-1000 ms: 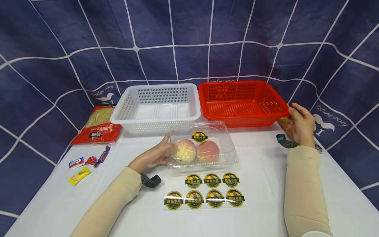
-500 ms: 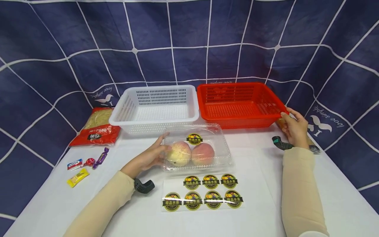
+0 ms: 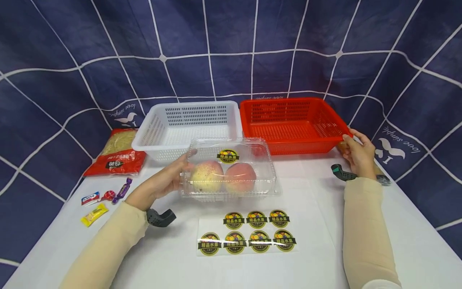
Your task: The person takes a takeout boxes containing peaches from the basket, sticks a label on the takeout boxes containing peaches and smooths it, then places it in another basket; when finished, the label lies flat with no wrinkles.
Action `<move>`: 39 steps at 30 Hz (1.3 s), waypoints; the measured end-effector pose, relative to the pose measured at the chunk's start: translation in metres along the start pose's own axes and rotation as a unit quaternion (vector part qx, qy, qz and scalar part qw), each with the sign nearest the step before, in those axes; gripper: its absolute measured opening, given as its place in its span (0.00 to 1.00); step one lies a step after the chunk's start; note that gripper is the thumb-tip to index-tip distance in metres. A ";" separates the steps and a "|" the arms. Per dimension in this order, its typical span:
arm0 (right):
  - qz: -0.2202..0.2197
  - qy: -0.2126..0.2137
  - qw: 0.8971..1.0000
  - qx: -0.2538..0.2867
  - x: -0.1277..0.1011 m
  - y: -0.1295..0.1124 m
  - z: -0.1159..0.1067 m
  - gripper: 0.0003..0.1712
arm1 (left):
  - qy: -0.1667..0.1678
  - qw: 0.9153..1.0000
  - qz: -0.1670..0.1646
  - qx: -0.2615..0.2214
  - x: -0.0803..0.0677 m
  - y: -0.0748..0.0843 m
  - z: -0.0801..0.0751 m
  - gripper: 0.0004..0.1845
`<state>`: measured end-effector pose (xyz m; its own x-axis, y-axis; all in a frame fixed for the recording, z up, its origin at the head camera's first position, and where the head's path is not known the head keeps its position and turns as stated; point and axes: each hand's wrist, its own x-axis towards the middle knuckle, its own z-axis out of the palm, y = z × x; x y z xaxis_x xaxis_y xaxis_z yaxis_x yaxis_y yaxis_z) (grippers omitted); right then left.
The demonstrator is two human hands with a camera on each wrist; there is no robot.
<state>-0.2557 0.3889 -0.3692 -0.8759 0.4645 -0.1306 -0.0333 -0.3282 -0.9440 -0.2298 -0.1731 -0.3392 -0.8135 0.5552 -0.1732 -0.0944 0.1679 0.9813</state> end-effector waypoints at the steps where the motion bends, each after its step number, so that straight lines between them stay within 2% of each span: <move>1: -0.002 0.000 1.000 0.002 0.000 0.000 0.000 0.18 | 0.000 1.000 0.004 0.000 0.001 0.005 -0.001 0.50; 7: -0.010 0.005 1.000 -0.008 0.002 0.003 0.000 0.17 | 0.019 0.999 0.025 -0.024 0.019 0.036 -0.003 0.46; 14: -0.013 0.012 1.000 -0.014 0.001 0.004 -0.002 0.18 | 0.074 0.992 0.026 -0.096 0.060 0.068 0.007 0.45; 19: -0.022 0.003 1.000 -0.006 0.002 0.006 -0.004 0.16 | 0.094 0.988 0.023 -0.124 0.094 0.086 0.018 0.40; 23: -0.027 -0.001 1.000 -0.001 0.002 0.008 -0.003 0.16 | 0.103 0.987 0.025 -0.123 0.121 0.093 0.029 0.35; 27: -0.025 0.003 1.000 -0.001 0.002 0.008 -0.003 0.16 | 0.115 0.986 0.013 -0.120 0.148 0.097 0.043 0.32; 32: -0.031 0.002 1.000 0.004 0.002 0.007 -0.002 0.16 | 0.142 0.981 0.000 -0.133 0.179 0.099 0.063 0.30; 39: -0.030 0.002 1.000 0.007 0.001 0.007 -0.002 0.16 | 0.158 0.980 0.014 -0.119 0.210 0.092 0.091 0.29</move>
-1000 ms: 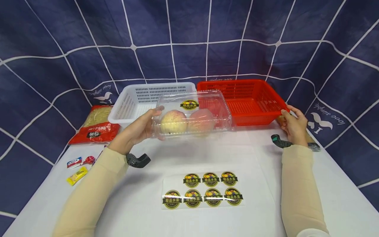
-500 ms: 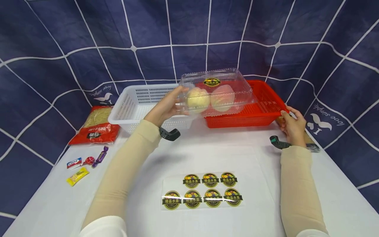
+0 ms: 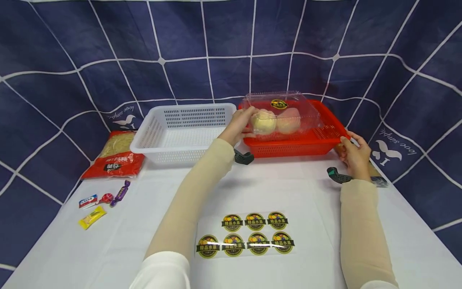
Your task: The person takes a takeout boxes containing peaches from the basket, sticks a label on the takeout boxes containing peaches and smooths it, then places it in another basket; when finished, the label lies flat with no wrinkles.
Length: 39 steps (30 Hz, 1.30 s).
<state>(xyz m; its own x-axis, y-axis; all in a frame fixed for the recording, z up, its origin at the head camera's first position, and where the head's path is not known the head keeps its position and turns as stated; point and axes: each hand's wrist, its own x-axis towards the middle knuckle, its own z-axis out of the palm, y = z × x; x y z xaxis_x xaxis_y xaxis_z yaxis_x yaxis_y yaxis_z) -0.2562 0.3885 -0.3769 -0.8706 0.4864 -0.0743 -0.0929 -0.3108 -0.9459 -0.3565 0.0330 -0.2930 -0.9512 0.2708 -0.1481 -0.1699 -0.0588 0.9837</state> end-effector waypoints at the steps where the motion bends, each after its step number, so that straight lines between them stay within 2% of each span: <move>1: 0.000 -0.001 1.000 0.000 0.000 0.000 0.000 0.16 | 0.001 1.000 0.005 0.004 0.002 -0.002 0.004 0.30; 4: -0.003 -0.002 1.000 -0.002 -0.001 0.000 0.000 0.17 | 0.006 1.000 0.010 0.015 0.006 -0.005 0.017 0.36; 9: -0.005 0.002 1.000 -0.004 -0.001 0.000 0.000 0.17 | 0.035 0.999 -0.008 0.042 0.014 -0.008 0.034 0.42; 11: -0.004 0.004 1.000 -0.006 -0.001 0.000 0.000 0.17 | 0.048 0.997 -0.016 0.056 0.018 -0.009 0.041 0.39; 16: 0.001 0.009 1.000 -0.007 -0.001 0.001 -0.001 0.17 | 0.058 0.994 -0.024 0.090 0.024 -0.015 0.054 0.30; 21: 0.001 0.008 1.000 -0.005 0.001 0.002 -0.001 0.18 | 0.087 0.984 -0.021 0.151 0.028 -0.023 0.060 0.30; 24: 0.000 0.008 1.000 -0.005 0.001 0.002 -0.001 0.19 | 0.106 0.980 -0.025 0.169 0.032 -0.027 0.062 0.31; 27: 0.001 0.008 1.000 -0.003 0.000 0.002 0.000 0.19 | 0.099 0.986 -0.040 0.128 0.037 -0.029 0.060 0.35; 30: 0.001 0.009 1.000 -0.006 0.001 0.002 0.000 0.19 | 0.068 0.994 -0.056 0.068 0.042 -0.029 0.053 0.38; 32: 0.002 0.010 1.000 -0.009 0.001 0.002 0.000 0.19 | 0.049 0.996 -0.066 0.044 0.044 -0.030 0.050 0.38; 39: -0.001 0.004 1.000 -0.006 0.001 0.002 -0.002 0.19 | 0.001 0.996 -0.081 0.035 0.043 -0.021 0.043 0.33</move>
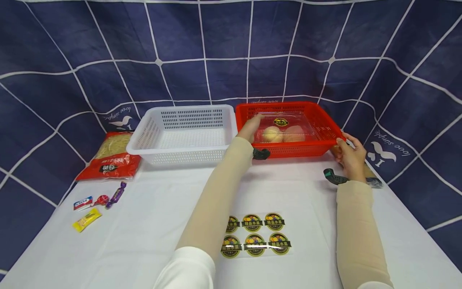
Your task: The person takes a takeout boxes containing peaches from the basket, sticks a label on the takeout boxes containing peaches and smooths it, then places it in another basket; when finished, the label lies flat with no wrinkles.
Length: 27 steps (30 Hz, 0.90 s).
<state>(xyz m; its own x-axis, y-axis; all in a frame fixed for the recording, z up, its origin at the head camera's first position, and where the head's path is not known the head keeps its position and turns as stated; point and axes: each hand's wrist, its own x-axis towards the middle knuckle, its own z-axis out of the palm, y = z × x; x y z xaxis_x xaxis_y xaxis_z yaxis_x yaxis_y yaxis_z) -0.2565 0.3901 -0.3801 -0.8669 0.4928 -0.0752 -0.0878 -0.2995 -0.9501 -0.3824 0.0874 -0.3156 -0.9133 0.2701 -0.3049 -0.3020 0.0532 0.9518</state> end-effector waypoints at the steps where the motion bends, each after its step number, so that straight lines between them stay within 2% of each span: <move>1: 0.000 -0.001 1.000 0.002 0.000 0.000 0.000 0.18 | -0.005 1.000 0.003 0.005 -0.003 0.003 -0.002 0.33; 6: -0.007 0.002 1.000 0.005 0.000 -0.002 0.001 0.17 | -0.031 0.999 0.041 0.016 -0.019 0.022 -0.010 0.31; 10: -0.010 0.007 1.000 0.002 0.000 -0.005 -0.001 0.17 | -0.065 0.996 0.063 -0.013 -0.034 0.034 -0.018 0.31; 13: -0.009 0.007 1.000 0.001 0.000 -0.006 -0.002 0.17 | -0.100 0.992 0.070 -0.035 -0.049 0.033 -0.025 0.30; 17: -0.009 -0.001 1.000 0.005 -0.001 -0.004 -0.002 0.16 | -0.151 0.985 0.079 -0.024 -0.074 0.020 -0.040 0.27; 22: -0.012 -0.010 1.000 0.002 -0.001 -0.003 -0.001 0.15 | -0.222 0.967 0.121 0.006 -0.111 -0.007 -0.066 0.26; 25: -0.013 -0.008 1.000 -0.009 0.000 -0.003 0.000 0.16 | -0.236 0.961 0.139 0.025 -0.131 -0.024 -0.085 0.27; 27: -0.013 -0.006 1.000 -0.019 0.000 -0.003 -0.001 0.17 | -0.228 0.963 0.140 0.034 -0.141 -0.037 -0.098 0.27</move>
<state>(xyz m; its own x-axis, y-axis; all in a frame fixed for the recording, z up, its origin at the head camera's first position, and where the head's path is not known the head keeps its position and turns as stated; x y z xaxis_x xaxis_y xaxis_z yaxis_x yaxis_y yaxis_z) -0.2558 0.3921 -0.3775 -0.8708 0.4894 -0.0470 -0.0919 -0.2558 -0.9624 -0.2690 -0.0475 -0.3108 -0.7373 0.6755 -0.0040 -0.0287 -0.0254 0.9993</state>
